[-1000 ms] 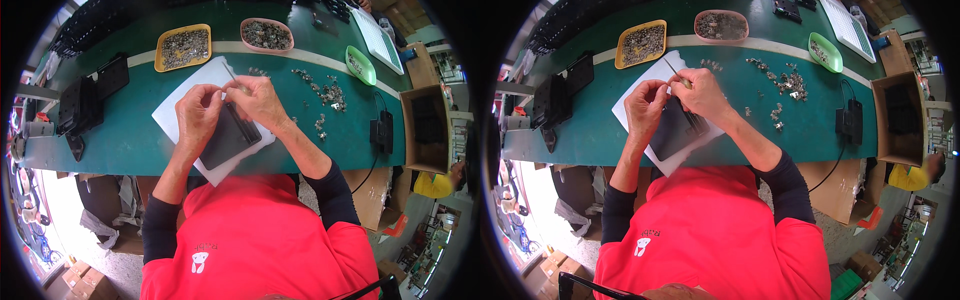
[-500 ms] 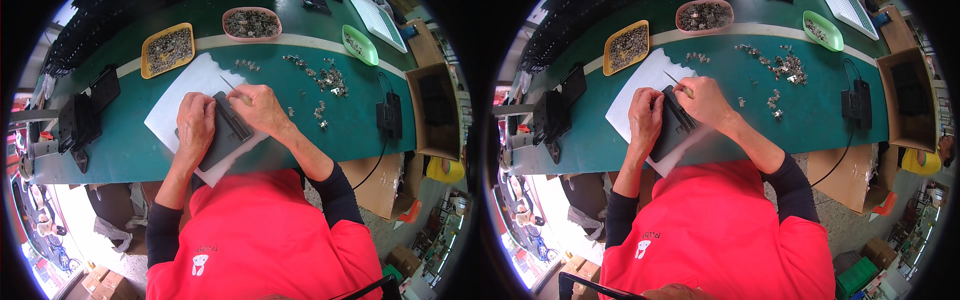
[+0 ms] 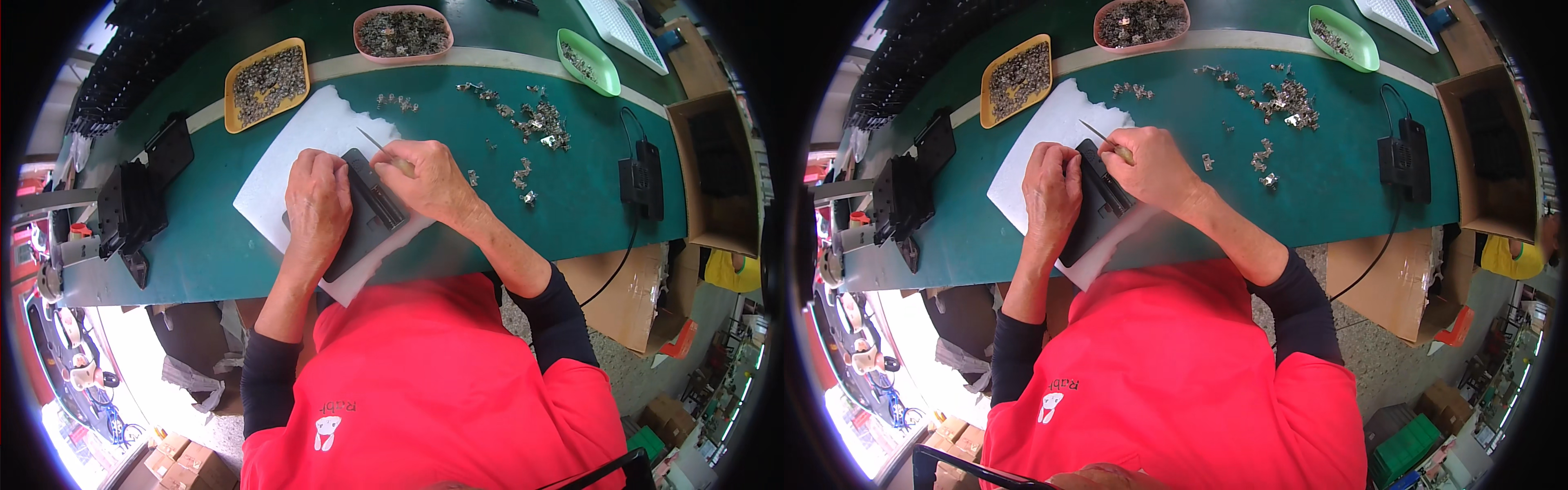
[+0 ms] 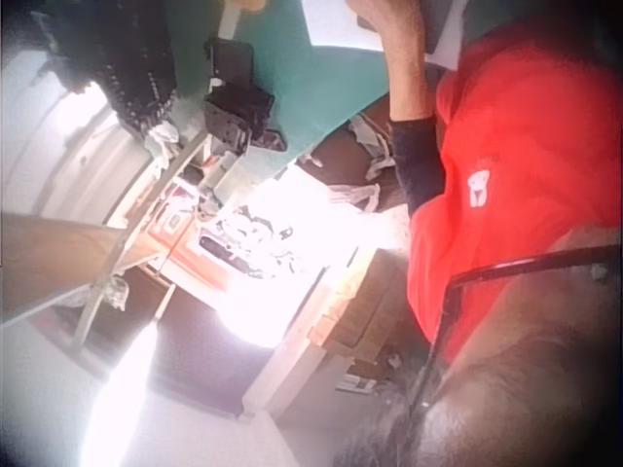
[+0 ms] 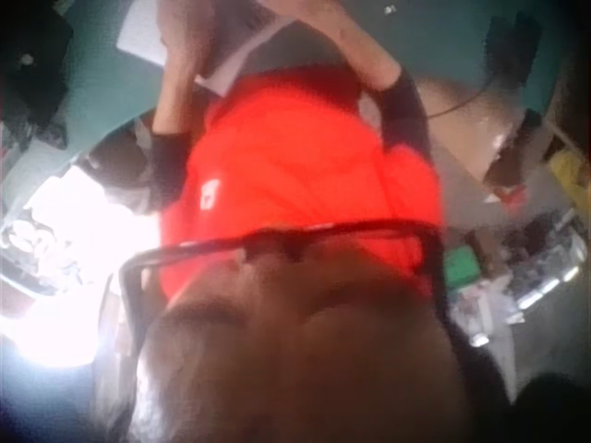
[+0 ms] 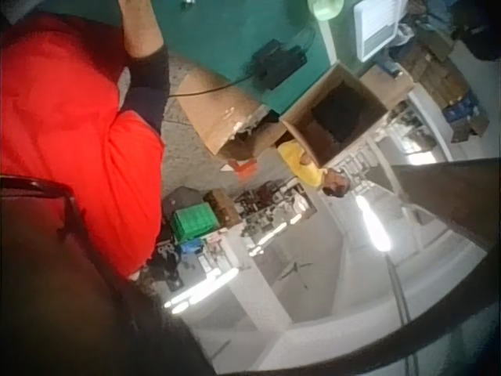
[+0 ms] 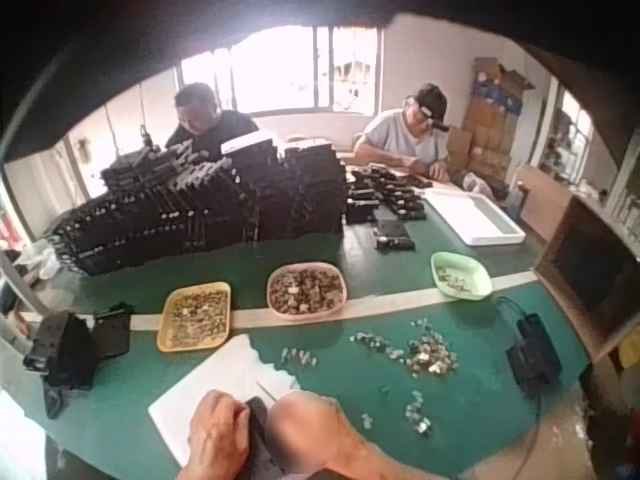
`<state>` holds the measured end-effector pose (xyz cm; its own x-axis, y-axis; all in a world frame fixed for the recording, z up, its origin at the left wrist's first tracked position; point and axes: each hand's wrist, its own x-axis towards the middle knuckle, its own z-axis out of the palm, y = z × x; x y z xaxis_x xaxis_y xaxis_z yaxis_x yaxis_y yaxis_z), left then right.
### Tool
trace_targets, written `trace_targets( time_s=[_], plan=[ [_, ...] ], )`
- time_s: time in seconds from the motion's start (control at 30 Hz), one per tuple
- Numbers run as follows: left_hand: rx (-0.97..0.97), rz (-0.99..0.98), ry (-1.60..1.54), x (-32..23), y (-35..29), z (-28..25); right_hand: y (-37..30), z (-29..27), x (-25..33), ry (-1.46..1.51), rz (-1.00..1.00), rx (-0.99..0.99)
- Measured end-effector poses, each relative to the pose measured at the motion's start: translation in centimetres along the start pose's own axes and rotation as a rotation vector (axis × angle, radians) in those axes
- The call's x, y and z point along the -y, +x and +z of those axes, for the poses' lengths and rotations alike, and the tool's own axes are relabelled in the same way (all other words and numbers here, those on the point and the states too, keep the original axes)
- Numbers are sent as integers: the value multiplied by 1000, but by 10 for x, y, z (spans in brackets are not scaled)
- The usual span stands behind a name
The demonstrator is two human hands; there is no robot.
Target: The person uses a small screwdriver to remove screws from a black rectangular electronic device placed on a white foam pad. They place the removed screws into a pink bowl and set the device aside. The person then picks up another device and repeats the process of unscrewing and organizing the components.
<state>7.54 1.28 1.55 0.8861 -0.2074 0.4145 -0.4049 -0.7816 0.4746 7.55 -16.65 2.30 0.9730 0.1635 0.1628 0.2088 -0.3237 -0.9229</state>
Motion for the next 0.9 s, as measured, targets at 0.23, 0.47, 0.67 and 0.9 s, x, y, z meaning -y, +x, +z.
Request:
trace_targets(
  time_s=[0.23, 0.47, 0.67, 0.9],
  plan=[
    [-57, 103, 200, -10, -6, 4, -17, -10, 5, -134, -56, 28],
    [72, 211, 285, -5, -29, -5, -44, -28, 22, -288, -63, 134],
    [92, 194, 308, -8, -37, -1, -66, -23, 36, -572, -40, 178],
    [65, 124, 300, -17, -38, 1, -68, -9, 42, -852, -65, 220]
  ],
)
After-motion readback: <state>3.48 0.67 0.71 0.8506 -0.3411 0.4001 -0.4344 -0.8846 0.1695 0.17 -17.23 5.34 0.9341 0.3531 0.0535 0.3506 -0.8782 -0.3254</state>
